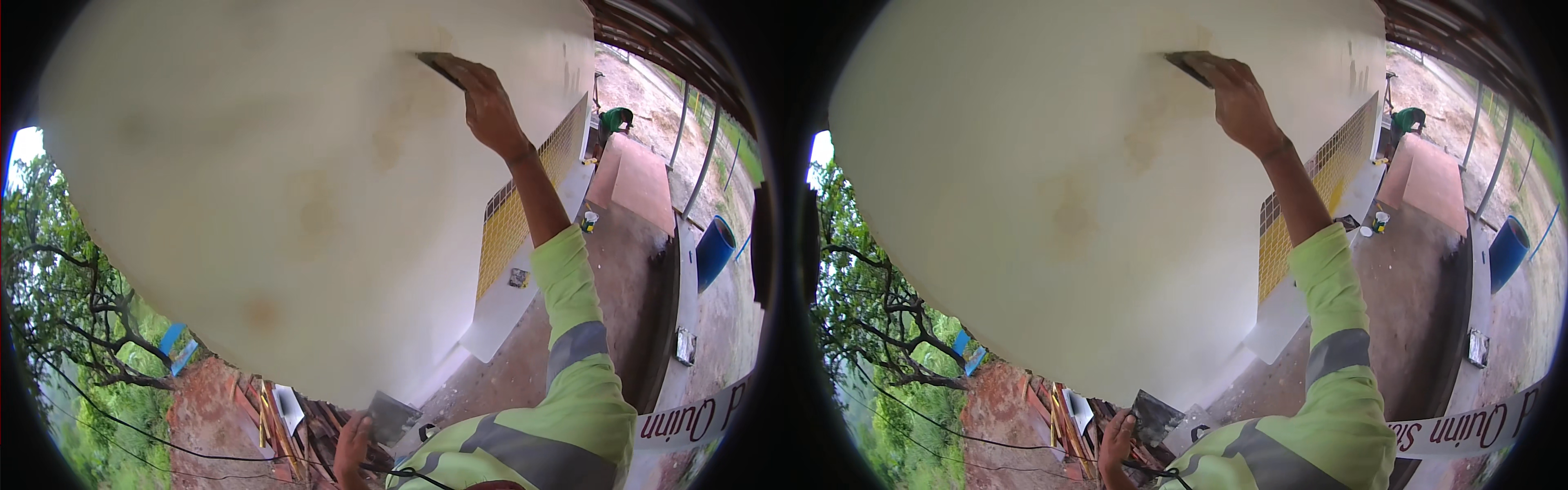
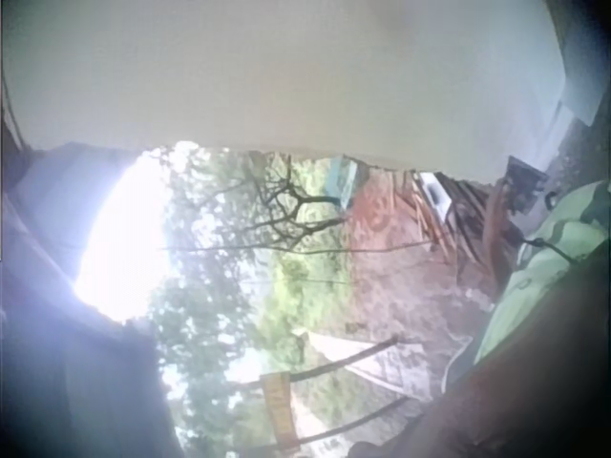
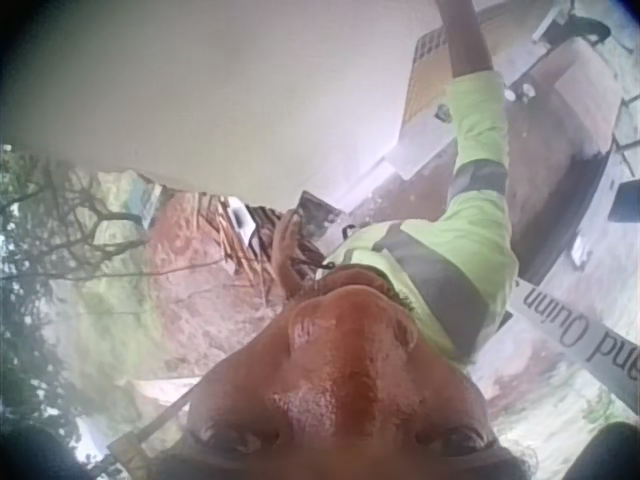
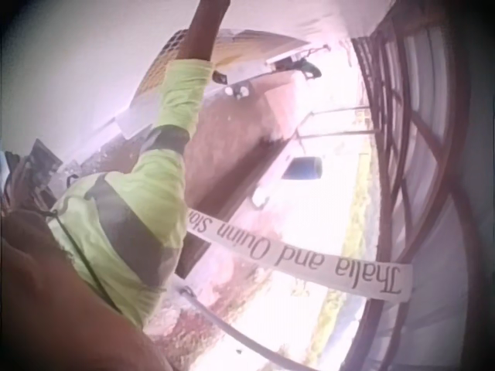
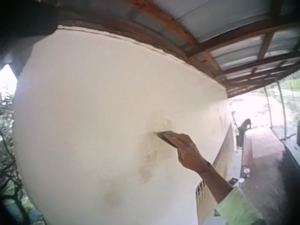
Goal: The person applies white putty to an exterior wall section using two metal trowels. They transfer putty from a container to the trowels and spread it across the surface above a window with multiple smoothing strokes.
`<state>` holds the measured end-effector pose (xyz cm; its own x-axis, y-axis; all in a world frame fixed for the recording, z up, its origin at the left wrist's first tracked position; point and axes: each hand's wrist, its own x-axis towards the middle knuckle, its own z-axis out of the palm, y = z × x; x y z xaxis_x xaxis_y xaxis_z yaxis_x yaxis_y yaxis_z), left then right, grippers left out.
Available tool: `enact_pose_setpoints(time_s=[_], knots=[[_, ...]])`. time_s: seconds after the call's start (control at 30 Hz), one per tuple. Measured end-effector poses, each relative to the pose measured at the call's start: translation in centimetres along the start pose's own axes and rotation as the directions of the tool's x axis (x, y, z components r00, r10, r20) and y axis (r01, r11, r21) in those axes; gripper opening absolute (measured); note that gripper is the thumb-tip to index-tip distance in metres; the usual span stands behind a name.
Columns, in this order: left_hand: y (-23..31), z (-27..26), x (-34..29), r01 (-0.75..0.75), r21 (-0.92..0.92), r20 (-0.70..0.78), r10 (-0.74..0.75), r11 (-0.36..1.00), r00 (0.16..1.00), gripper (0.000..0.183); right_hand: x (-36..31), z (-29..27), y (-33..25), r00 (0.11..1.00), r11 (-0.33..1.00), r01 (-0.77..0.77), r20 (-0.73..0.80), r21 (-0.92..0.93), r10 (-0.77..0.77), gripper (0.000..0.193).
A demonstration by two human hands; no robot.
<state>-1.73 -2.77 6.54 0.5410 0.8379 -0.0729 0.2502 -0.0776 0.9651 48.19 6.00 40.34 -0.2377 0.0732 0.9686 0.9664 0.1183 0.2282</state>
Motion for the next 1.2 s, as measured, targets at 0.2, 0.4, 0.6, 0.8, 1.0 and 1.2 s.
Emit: enact_pose_setpoints(time_s=[0.2,0.4,0.6,0.8,1.0,1.2], knots=[[1.7,0.4,-0.1,0.031,-0.077,0.008,-0.031,0.997,0.999,0.032,7.0,1.0,4.5,0.996,0.996,0.074,0.058,-0.047,-0.071,0.057],[0.5,0.1,-1.2,0.072,-0.022,-0.011,-0.072,0.997,0.997,0.031,3.9,0.7,6.6,0.995,0.998,0.055,0.088,-0.015,-0.053,0.06],[-0.6,-0.9,-0.8,0.0,-0.029,-0.032,-0.001,1.0,0.999,0.029,-2.7,1.2,4.3,0.994,0.996,-0.085,0.068,-0.008,0.085,0.055],[1.7,-0.6,0.6,0.026,0.063,0.048,-0.03,0.998,0.998,0.032,-7.1,2.8,-9.9,0.919,0.908,-0.386,0.152,0.166,0.363,0.052],[1.6,0.4,1.1,-0.039,0.03,0.103,0.036,0.999,0.994,0.032,-4.3,0.3,-8.9,0.825,0.762,-0.563,0.16,0.32,0.542,0.032],[1.4,0.0,0.2,0.012,0.019,0.08,-0.013,1.0,0.997,0.03,-1.9,3.1,-9.3,0.868,0.853,-0.496,0.085,0.164,0.488,0.038]])
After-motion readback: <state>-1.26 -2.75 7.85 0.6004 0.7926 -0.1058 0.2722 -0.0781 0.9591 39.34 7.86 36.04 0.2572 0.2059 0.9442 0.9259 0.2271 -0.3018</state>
